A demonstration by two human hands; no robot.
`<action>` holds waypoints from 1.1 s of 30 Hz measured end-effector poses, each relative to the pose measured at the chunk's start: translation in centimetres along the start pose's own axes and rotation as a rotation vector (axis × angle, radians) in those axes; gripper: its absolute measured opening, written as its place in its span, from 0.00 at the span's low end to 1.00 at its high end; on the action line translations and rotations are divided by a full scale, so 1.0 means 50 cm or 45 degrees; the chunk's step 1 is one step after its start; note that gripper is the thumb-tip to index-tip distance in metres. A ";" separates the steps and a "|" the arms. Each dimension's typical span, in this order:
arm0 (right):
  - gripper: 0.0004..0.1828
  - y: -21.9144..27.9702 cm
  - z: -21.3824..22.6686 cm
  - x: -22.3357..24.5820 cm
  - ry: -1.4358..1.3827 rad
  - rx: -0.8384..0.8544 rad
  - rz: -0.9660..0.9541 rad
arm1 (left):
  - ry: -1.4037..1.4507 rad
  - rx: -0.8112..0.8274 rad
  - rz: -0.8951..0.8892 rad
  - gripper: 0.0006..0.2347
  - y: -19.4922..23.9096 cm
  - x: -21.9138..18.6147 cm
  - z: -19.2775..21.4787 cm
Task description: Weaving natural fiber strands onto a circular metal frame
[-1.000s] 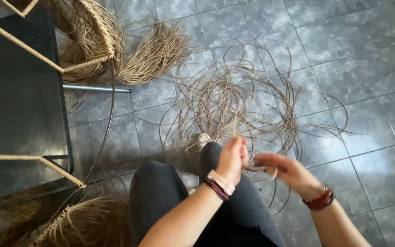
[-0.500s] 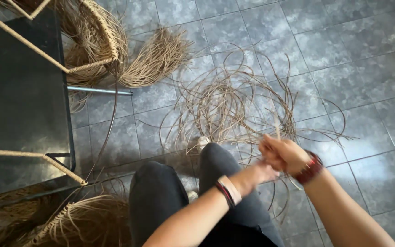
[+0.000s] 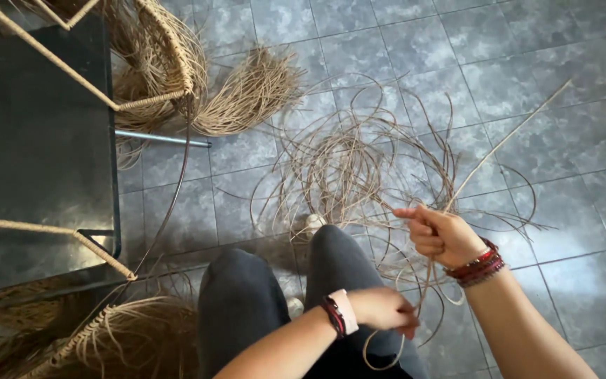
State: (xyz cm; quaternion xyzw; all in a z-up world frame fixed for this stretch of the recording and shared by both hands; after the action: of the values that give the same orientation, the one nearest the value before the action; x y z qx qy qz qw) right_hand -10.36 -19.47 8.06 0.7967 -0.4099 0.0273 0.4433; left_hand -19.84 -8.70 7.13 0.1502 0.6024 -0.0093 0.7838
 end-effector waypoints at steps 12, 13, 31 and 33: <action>0.29 0.138 -0.097 -0.265 0.216 0.658 -0.637 | 2.000 -1.111 -0.489 0.13 -0.006 -0.081 0.277; 0.29 0.143 -0.111 -0.255 0.218 0.654 -0.632 | 1.999 -1.105 -0.492 0.13 -0.008 -0.084 0.261; 0.31 0.135 -0.150 -0.092 0.921 -0.220 0.286 | 1.643 -1.043 -0.266 0.24 0.155 -0.048 0.228; 0.24 0.126 -0.083 -0.183 0.930 -0.161 -0.122 | 2.132 -1.436 -0.765 0.09 0.209 -0.070 0.315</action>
State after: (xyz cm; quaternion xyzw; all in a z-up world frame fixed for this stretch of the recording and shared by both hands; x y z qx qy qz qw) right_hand -19.37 -12.40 11.16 0.7237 -0.1877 0.2635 0.6095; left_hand -3.94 -3.21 16.38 -0.4332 0.8812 0.1852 0.0394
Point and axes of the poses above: each hand's wrist, its own y-axis away from the middle knuckle, its own z-axis out of the back of the hand, x = y × z, the point moved 10 cm from there along -y, towards the middle knuckle, and after that the axes turned 11 degrees about -z, right-handed, at the moved point
